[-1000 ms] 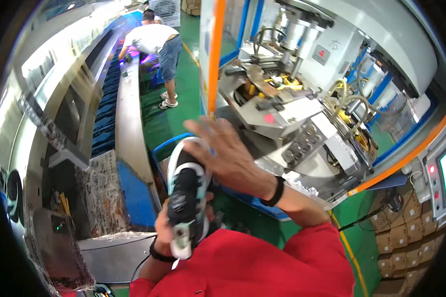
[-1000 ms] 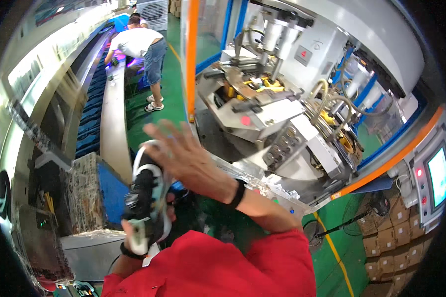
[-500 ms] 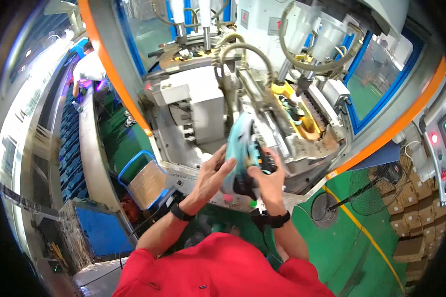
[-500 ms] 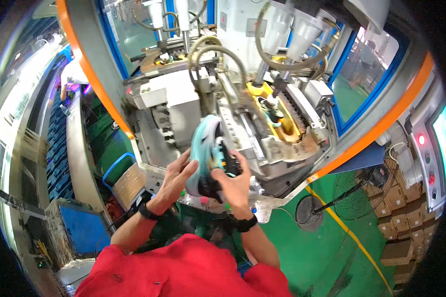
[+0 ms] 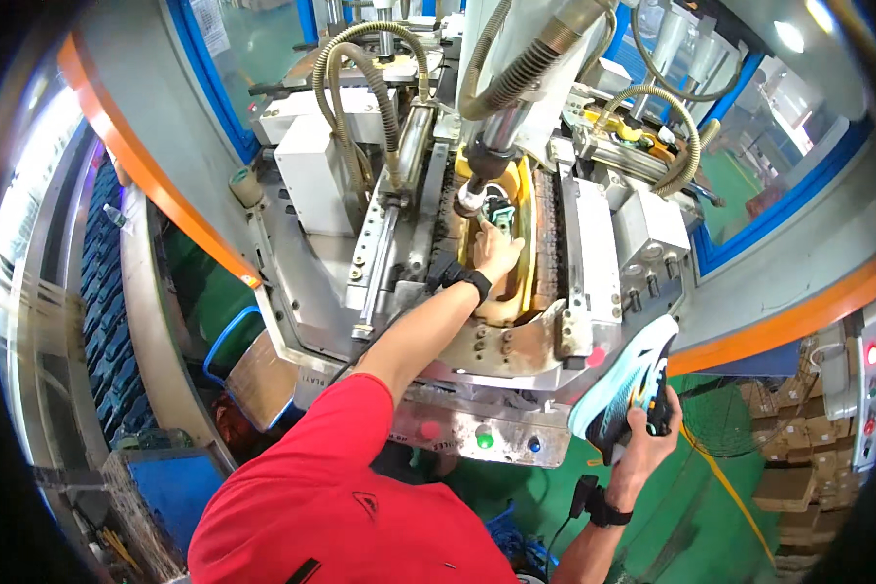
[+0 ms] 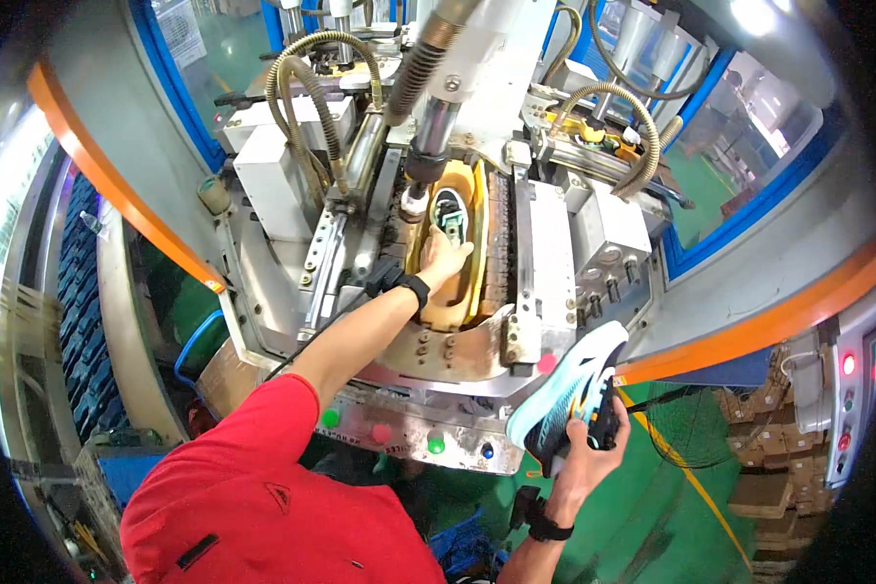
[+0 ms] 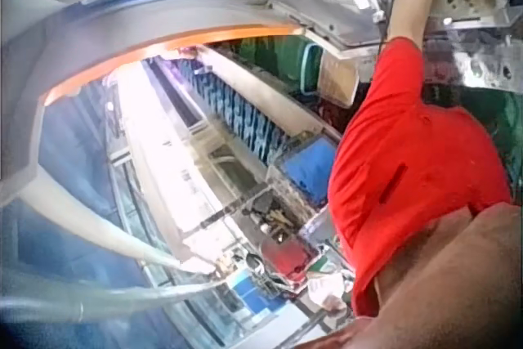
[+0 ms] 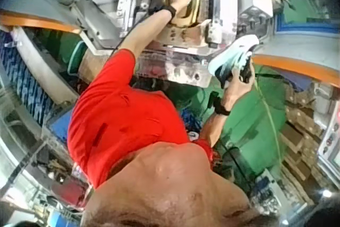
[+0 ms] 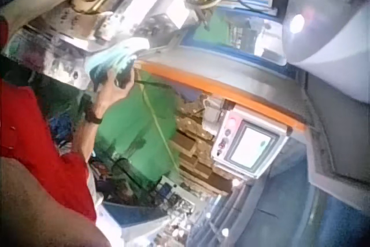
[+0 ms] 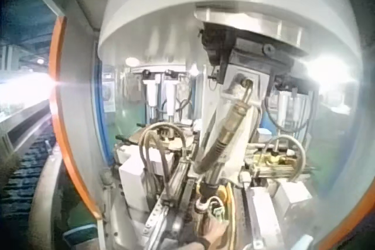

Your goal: Operating a specialized shoe-lasting machine to bond or shape footwear components.

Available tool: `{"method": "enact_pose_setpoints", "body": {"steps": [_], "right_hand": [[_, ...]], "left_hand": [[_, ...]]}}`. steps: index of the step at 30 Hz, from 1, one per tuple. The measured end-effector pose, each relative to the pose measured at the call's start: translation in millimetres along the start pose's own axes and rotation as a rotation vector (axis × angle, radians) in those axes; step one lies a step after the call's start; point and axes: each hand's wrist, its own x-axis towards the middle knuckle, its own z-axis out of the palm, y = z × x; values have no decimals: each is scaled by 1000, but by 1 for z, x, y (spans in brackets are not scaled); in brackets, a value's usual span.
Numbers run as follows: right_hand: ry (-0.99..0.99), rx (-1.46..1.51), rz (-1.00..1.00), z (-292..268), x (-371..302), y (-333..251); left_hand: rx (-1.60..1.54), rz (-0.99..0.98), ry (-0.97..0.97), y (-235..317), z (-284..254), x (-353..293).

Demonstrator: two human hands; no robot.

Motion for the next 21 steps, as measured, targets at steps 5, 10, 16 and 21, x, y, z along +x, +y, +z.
{"method": "enact_pose_setpoints", "body": {"steps": [5, 10, 16, 21], "right_hand": [[-71, -239, -149, 17, 54, -13], [-400, -425, -113, 132, 149, -71], [-838, -896, -50, 326, 173, -49], [-712, -1003, -240, 419, 132, 49]], "left_hand": [[-43, -47, 6, -16, -17, 26], [-966, -345, -418, -21, -122, -28], [-1102, -319, -490, -68, -273, -168], [-1058, -197, -117, -127, -367, -264]]}}
